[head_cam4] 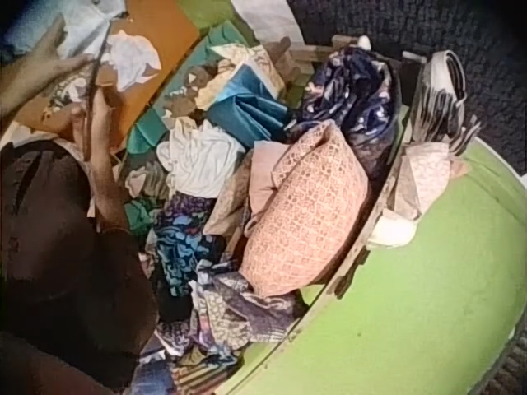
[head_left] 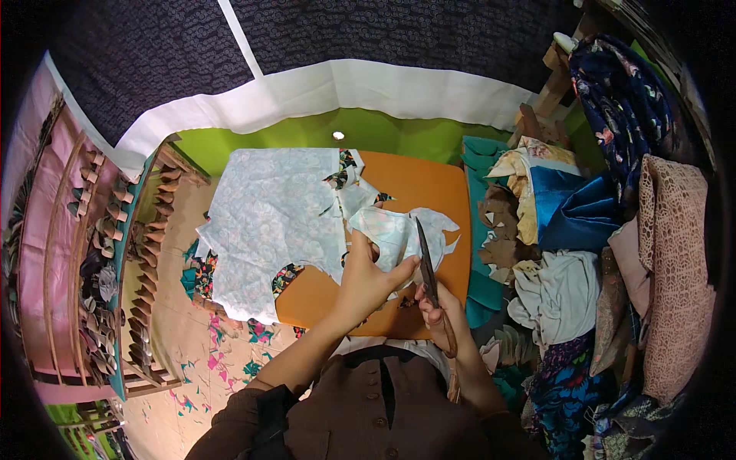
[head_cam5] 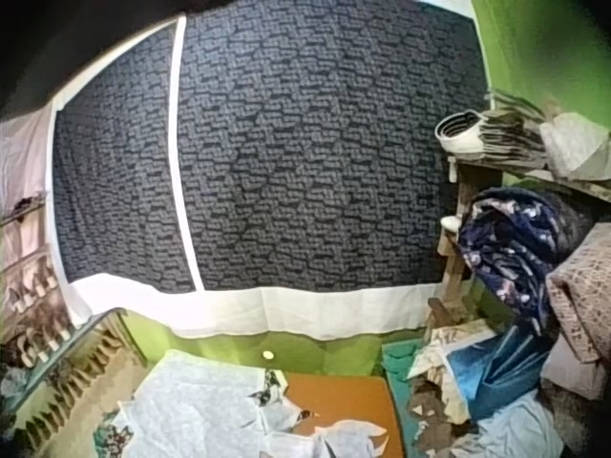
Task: Cutting out shapes from patterned fabric using scissors.
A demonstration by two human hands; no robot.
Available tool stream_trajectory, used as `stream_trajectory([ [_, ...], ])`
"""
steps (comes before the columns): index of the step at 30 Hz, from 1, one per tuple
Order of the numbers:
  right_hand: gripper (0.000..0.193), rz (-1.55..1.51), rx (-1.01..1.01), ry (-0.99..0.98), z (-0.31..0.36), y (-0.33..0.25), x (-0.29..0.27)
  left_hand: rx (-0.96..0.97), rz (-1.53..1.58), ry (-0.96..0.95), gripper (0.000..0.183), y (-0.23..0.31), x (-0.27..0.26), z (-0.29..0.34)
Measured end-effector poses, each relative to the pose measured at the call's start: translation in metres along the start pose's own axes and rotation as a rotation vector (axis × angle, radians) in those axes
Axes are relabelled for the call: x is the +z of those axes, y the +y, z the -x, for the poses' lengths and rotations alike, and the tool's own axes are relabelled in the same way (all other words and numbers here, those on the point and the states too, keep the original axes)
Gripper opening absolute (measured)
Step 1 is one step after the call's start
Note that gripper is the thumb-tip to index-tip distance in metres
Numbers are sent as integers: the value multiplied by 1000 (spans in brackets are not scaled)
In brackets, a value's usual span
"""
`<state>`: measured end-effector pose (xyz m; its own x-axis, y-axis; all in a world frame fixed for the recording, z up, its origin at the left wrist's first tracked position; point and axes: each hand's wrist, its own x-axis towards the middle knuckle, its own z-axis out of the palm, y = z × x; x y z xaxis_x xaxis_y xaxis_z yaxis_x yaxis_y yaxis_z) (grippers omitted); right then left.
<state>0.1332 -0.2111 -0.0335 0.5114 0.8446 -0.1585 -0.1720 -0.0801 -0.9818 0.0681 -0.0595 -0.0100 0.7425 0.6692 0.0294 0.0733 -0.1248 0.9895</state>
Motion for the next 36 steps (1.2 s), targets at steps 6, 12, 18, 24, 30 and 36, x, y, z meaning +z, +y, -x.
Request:
stream_trajectory([
  [6, 62, 71, -123, 52, -1, 3, -1, -33, 5, -118, 78, 19, -4, 1],
  [12, 69, 14, 26, -20, 2, 2, -5, -8, -67, -84, 65, 12, -7, 3],
  [18, 66, -11, -7, 0, 1, 8, -2, -137, 74, -71, 28, 18, -9, 3],
  [24, 58, 147, -99, 17, 2, 5, -1, -173, -32, -50, 20, 6, -7, 5],
  [30, 49, 182, -57, -14, 2, 4, -5, -206, -77, -55, 21, 15, -10, 4],
  [36, 37, -158, 184, 23, 2, -5, 2, -226, -215, -147, 21, -5, -15, 1],
])
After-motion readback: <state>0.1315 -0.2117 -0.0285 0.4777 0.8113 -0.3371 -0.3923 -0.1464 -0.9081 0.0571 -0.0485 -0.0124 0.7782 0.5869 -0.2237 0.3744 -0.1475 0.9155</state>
